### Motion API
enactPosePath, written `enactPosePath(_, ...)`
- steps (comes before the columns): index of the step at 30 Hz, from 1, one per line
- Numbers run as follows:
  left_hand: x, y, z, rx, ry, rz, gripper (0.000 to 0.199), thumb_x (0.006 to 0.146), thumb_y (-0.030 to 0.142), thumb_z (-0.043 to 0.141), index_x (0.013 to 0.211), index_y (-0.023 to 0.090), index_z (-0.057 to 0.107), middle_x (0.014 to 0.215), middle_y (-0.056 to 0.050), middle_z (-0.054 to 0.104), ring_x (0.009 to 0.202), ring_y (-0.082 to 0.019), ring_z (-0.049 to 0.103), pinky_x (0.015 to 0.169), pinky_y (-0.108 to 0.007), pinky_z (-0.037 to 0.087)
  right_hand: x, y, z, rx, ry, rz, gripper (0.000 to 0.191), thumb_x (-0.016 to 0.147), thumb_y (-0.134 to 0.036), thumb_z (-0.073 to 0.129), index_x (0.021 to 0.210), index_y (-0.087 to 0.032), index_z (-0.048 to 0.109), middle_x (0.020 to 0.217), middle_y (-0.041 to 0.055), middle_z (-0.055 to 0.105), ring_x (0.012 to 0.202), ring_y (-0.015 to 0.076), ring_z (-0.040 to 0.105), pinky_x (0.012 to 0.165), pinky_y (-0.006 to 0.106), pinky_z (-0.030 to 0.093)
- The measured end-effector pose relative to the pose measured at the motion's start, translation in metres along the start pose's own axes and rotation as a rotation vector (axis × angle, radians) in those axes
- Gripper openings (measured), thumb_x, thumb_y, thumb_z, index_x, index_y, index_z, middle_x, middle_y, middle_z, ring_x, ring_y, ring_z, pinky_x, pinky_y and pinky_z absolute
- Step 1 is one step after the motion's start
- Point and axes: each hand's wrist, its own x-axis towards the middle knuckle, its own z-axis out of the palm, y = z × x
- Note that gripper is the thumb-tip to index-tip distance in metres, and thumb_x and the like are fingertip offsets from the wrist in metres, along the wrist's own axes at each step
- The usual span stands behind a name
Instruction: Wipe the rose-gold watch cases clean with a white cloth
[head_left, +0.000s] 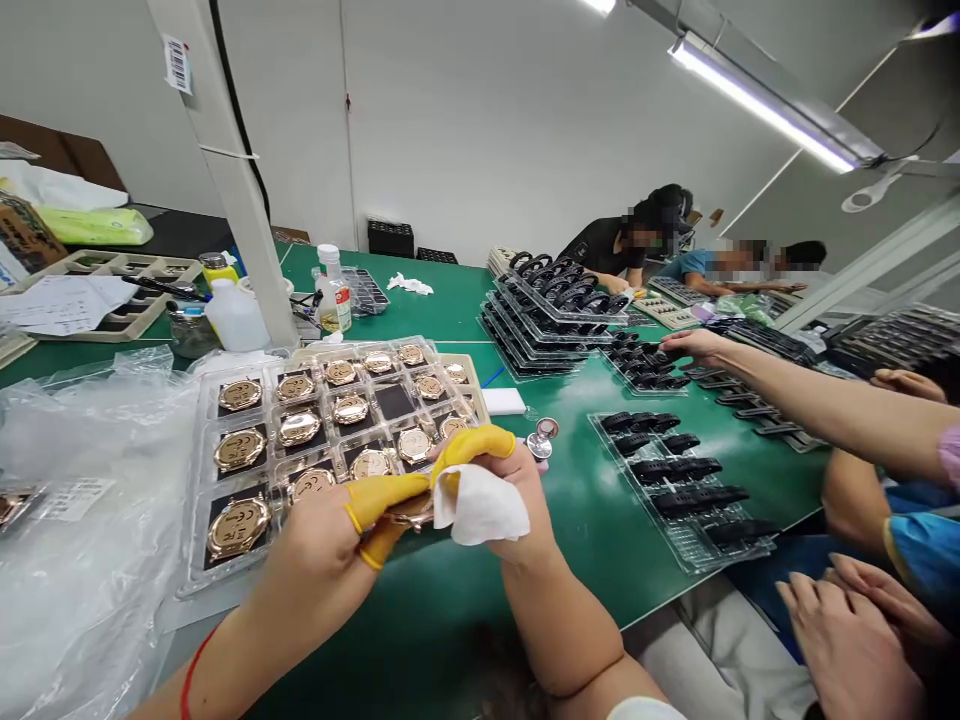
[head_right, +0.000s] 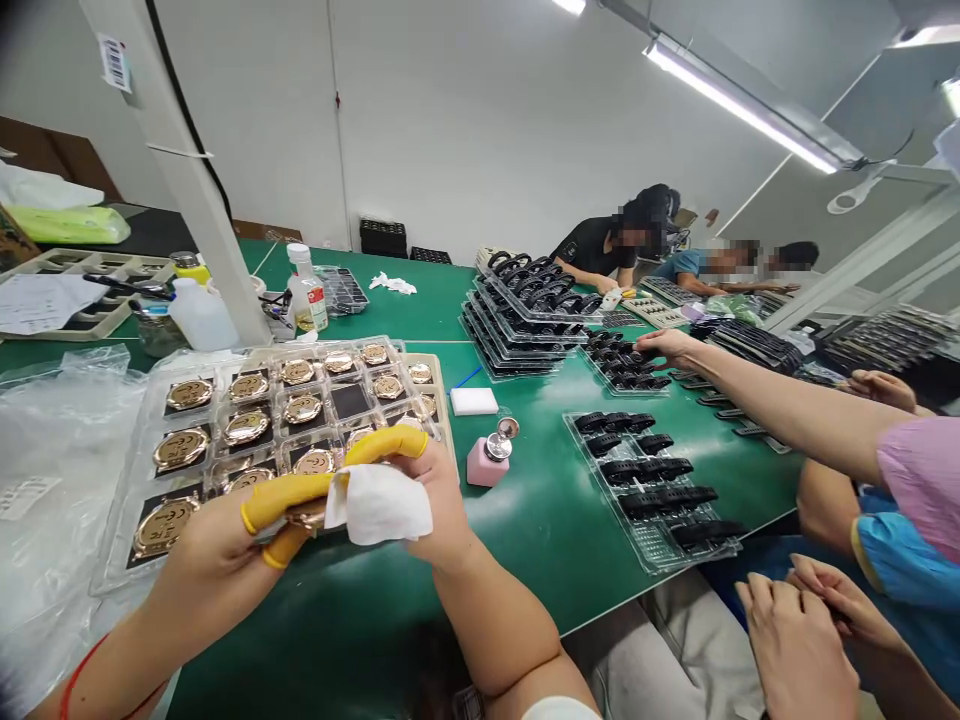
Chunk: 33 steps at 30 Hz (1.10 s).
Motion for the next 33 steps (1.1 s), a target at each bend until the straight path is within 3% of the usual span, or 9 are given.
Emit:
enactPosePath(5,-0.023,-0.008,0.008,-0.013,0.068,-0.123,0.032,0.09,0.032,0.057,0.12,0.022,0.056,0.095,-0.005,0.074,0.078,-0.02,0.072,0.067,-0.024,0.056,0.002,-0.003,-0.006,-0.287,-0.185,-0.132,0.029,0.072,-0.041,0.078,0.096,-0.026,0.071,0.082,0.0014,0.064,0.077,0.0172,0.06,0.074,0.032,0.05)
enactPosePath(10,-0.035,-0.015,0.011,-0.139,-0.068,-0.196,0.049,0.088,0.029,0.06,0.135,0.026,0.046,0.112,-0.006,0.07,0.088,-0.02,0.071,0.073,-0.023,0.057,0.006,0.002,-0.006,-0.479,-0.333,-0.227,0.031,0.084,-0.049,0.063,0.073,-0.02,0.065,0.069,0.0015,0.056,0.068,0.0157,0.054,0.065,0.029,0.046)
enactPosePath(15,-0.016,-0.009,0.007,-0.35,-0.127,-0.226,0.043,0.091,0.019,0.056,0.132,0.031,0.049,0.108,-0.002,0.07,0.084,-0.017,0.069,0.077,-0.022,0.055,0.002,0.002,-0.002,-0.417,-0.307,-0.096,0.034,0.092,-0.048,0.051,0.084,-0.022,0.071,0.08,0.0052,0.061,0.077,0.0187,0.056,0.073,0.032,0.049)
enactPosePath(19,-0.009,-0.009,0.008,-0.475,-0.029,-0.302,0.039,0.093,0.02,0.052,0.13,0.03,0.051,0.108,-0.003,0.069,0.093,-0.019,0.067,0.086,-0.027,0.053,-0.001,0.001,0.007,-0.22,-0.237,0.024,0.03,0.088,-0.047,0.059,0.104,-0.026,0.071,0.097,0.0055,0.066,0.088,0.0208,0.061,0.084,0.035,0.05)
enactPosePath(22,-0.012,-0.01,0.012,-0.503,0.007,-0.341,0.04,0.093,0.018,0.053,0.131,0.029,0.049,0.113,-0.004,0.066,0.098,-0.019,0.065,0.089,-0.028,0.051,-0.002,0.004,0.011,-0.063,-0.121,0.162,0.047,0.081,-0.045,0.069,0.124,-0.028,0.061,0.102,0.0055,0.067,0.089,0.0212,0.063,0.079,0.035,0.054)
enactPosePath(24,-0.014,-0.011,0.013,-0.49,-0.011,-0.308,0.04,0.092,0.017,0.053,0.13,0.028,0.049,0.11,-0.004,0.066,0.095,-0.017,0.064,0.087,-0.026,0.051,-0.001,0.006,0.011,-0.054,-0.143,0.228,0.047,0.079,-0.044,0.071,0.123,-0.028,0.062,0.1,0.0052,0.068,0.087,0.021,0.064,0.077,0.034,0.054)
enactPosePath(27,-0.016,-0.01,0.013,-0.413,-0.013,-0.293,0.041,0.092,0.017,0.053,0.13,0.028,0.046,0.101,-0.002,0.067,0.084,-0.015,0.063,0.08,-0.024,0.05,0.0,0.008,0.01,-0.142,-0.183,0.161,0.025,0.082,-0.04,0.069,0.102,-0.026,0.073,0.093,0.0046,0.069,0.086,0.0201,0.064,0.079,0.033,0.052)
enactPosePath(29,-0.015,-0.009,0.012,-0.323,0.006,-0.324,0.04,0.092,0.018,0.054,0.129,0.028,0.046,0.102,-0.002,0.068,0.079,-0.014,0.061,0.076,-0.024,0.05,0.0,0.007,0.01,-0.208,-0.111,0.053,0.014,0.082,-0.035,0.07,0.093,-0.027,0.075,0.09,0.0036,0.068,0.085,0.019,0.063,0.079,0.032,0.051)
enactPosePath(33,-0.009,-0.009,0.01,-0.238,0.047,-0.274,0.034,0.092,0.018,0.056,0.124,0.027,0.052,0.104,-0.001,0.07,0.077,-0.012,0.064,0.074,-0.022,0.05,-0.003,0.003,0.01,-0.307,-0.063,-0.127,0.01,0.084,-0.028,0.068,0.089,-0.03,0.076,0.088,0.0035,0.064,0.085,0.0183,0.061,0.078,0.032,0.05)
